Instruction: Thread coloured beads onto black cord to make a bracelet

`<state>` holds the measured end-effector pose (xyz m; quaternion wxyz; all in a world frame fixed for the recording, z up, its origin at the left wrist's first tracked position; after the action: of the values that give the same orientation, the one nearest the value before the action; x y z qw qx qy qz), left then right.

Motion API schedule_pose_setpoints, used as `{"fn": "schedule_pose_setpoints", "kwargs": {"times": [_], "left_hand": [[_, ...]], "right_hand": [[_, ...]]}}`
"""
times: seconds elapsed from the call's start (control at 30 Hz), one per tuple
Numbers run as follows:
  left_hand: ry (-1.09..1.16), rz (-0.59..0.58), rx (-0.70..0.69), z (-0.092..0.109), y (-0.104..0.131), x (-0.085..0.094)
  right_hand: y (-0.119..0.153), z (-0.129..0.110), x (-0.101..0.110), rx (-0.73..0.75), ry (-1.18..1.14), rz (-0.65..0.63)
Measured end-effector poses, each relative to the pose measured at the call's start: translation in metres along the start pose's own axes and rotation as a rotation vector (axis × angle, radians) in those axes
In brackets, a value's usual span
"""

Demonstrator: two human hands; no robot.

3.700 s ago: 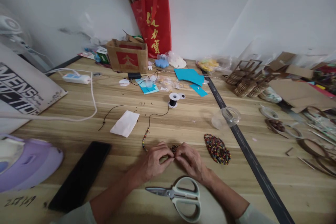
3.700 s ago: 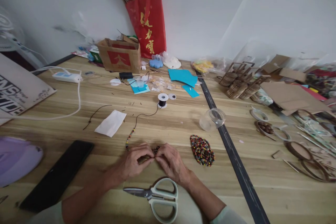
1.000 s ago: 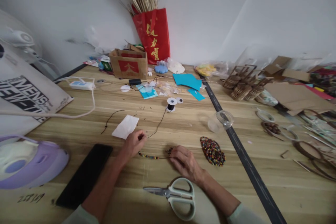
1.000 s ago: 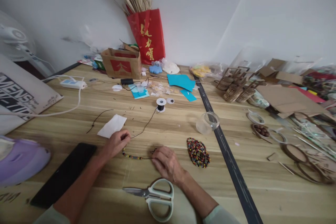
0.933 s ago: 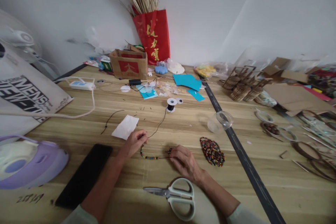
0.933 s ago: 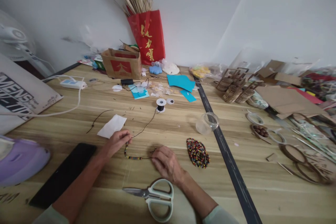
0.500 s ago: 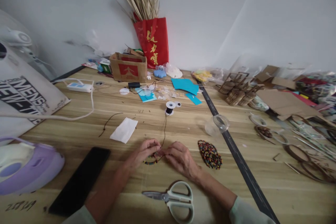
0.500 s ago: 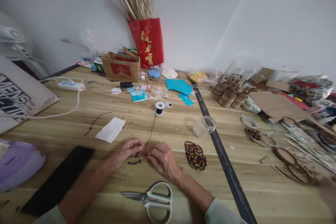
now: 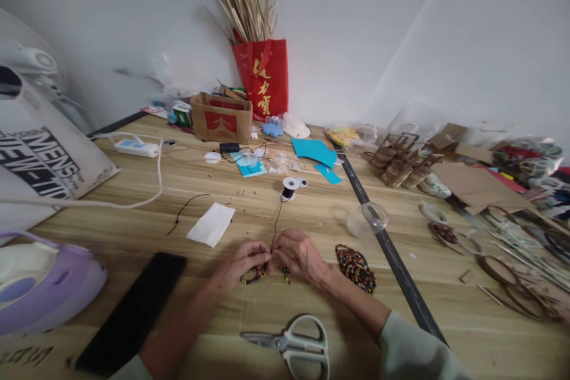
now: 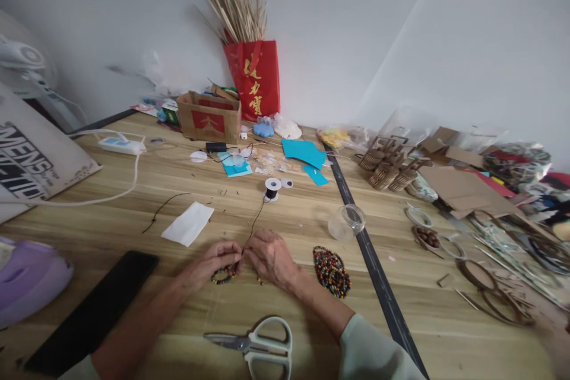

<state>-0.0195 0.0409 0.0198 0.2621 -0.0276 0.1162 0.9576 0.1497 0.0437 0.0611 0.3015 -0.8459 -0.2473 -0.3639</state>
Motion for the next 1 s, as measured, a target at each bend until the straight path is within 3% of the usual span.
{"fn": "schedule_pose_setpoints", "kwargs": {"times": [0.17, 0.3, 0.4, 0.5, 0.63, 0.8, 1.0], "left_hand": [[-0.005, 0.022, 0.009, 0.001, 0.001, 0.001], [0.058, 0.039, -0.002, 0.003, 0.003, 0.002], [0.117, 0.01, -0.019, 0.005, 0.005, 0.004], [0.122, -0.064, -0.049, 0.005, 0.008, 0.005], [0.091, -0.139, -0.075, 0.004, 0.011, 0.004], [0.077, -0.224, -0.073, 0.006, 0.014, 0.004], [0.214, -0.483, -0.197, 0.01, 0.021, 0.0]], "right_hand": [[-0.008, -0.001, 0.003, 0.006, -0.055, -0.061], [-0.022, 0.03, 0.012, -0.151, -0.19, -0.021], [-0.039, 0.065, 0.03, -0.379, -0.039, 0.146], [-0.061, 0.087, 0.048, -0.503, 0.216, 0.195], [-0.089, 0.097, 0.051, -0.636, 0.462, 0.042], [-0.111, 0.11, 0.048, -0.615, 0.445, -0.082], [-0.108, 0.133, 0.089, -0.462, 0.33, -0.319]]}}
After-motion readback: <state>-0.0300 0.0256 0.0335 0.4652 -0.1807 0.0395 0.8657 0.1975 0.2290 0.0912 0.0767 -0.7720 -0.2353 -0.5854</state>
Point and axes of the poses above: each hand's wrist, its own y-axis away from the middle knuckle, its own x-axis out of the back of the hand, z = x × y, the point moved 2 cm from there along -y, towards the middle knuckle, and after that the axes turned 8 degrees about -y, right-handed, at the moved point
